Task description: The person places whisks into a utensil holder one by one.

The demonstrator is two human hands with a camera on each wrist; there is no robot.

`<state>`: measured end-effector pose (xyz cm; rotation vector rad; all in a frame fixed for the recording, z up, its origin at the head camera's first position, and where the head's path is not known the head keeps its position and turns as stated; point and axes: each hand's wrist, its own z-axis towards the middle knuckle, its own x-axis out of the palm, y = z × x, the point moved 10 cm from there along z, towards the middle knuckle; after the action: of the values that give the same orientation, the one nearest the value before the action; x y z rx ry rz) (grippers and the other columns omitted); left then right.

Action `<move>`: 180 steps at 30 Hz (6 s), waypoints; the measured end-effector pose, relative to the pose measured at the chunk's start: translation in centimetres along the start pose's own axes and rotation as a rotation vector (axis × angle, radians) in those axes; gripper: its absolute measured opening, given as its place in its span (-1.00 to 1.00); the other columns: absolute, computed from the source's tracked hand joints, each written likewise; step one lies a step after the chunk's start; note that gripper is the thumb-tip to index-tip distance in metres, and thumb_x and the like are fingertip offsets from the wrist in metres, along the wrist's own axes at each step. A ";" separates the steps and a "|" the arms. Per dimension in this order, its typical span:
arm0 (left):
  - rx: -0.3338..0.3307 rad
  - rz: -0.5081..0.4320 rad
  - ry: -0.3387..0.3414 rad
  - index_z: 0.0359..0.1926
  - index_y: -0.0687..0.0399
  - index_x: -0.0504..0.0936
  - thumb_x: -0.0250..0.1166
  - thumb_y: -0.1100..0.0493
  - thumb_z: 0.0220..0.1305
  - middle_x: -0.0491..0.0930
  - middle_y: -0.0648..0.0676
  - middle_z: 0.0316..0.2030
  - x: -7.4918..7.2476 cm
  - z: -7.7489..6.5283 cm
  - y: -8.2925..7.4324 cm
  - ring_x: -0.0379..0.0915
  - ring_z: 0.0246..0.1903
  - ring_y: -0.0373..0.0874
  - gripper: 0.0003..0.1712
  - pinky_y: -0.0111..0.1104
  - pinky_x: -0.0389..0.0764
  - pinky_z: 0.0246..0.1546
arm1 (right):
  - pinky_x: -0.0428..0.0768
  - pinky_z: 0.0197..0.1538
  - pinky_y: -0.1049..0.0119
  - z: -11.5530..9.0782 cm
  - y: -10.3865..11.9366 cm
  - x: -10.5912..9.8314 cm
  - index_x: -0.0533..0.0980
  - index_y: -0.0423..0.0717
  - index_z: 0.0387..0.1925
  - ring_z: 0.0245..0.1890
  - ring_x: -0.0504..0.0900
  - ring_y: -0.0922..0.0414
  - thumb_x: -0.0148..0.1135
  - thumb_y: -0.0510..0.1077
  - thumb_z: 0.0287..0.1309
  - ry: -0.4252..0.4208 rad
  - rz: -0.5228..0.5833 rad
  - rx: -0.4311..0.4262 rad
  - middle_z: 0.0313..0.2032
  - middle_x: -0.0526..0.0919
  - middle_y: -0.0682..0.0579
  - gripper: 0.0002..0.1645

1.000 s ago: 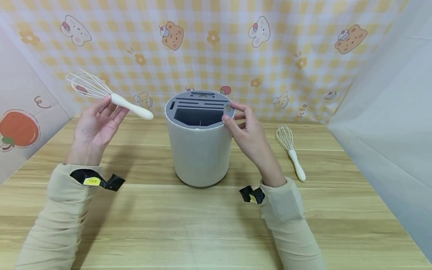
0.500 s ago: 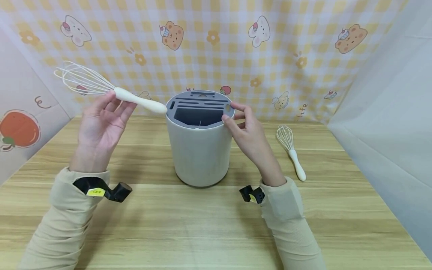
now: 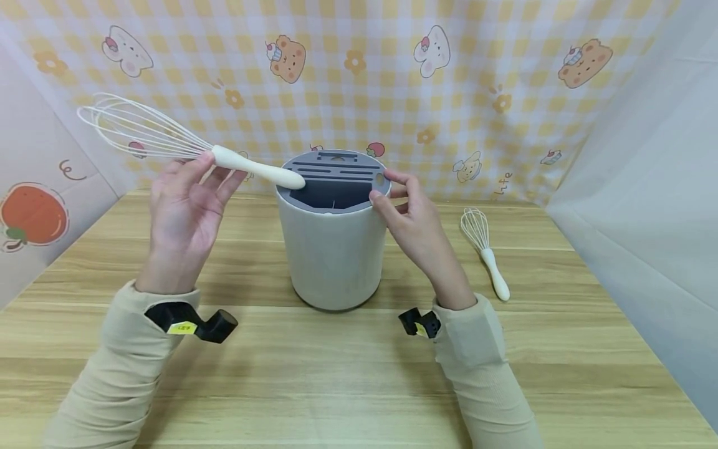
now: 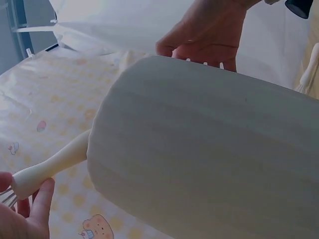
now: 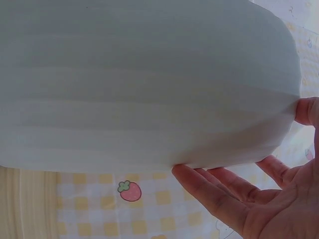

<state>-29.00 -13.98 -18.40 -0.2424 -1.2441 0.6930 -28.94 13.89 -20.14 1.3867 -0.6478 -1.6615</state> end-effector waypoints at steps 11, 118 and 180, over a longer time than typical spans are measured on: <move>0.102 0.120 0.033 -0.13 0.30 0.41 0.20 0.48 0.13 0.50 0.17 -0.28 1.2 -0.7 -0.3 0.57 -0.29 -0.09 -0.73 -0.21 0.61 -0.11 | 0.62 -0.07 0.12 0.0 0.0 0.0 0.17 0.04 0.32 -0.13 0.52 0.02 -0.05 0.14 0.29 -0.003 -0.004 -0.002 0.00 0.41 -0.16 -0.37; 0.262 1.089 0.307 0.14 0.17 0.25 0.28 0.19 0.10 0.52 0.12 0.03 6.2 -1.9 3.9 0.41 0.01 -0.09 -0.40 -0.23 0.27 0.04 | 0.62 -0.07 0.11 -0.3 0.0 0.2 0.17 0.07 0.32 -0.11 0.53 0.00 -0.04 0.16 0.28 0.000 -0.003 -0.001 0.02 0.43 -0.16 -0.36; 0.179 1.142 0.439 0.20 -0.01 0.42 0.20 0.08 0.22 0.46 0.06 0.05 5.9 -1.4 3.5 0.35 0.01 -0.09 -0.50 -0.20 0.36 0.07 | 0.62 -0.07 0.13 -0.3 -0.1 0.2 0.18 0.04 0.32 -0.15 0.51 0.03 -0.05 0.14 0.28 0.002 0.008 0.000 0.01 0.42 -0.16 -0.37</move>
<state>-28.04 -7.43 -16.12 -0.9337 -0.5248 1.6090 -28.69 13.82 -20.34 1.3835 -0.6511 -1.6535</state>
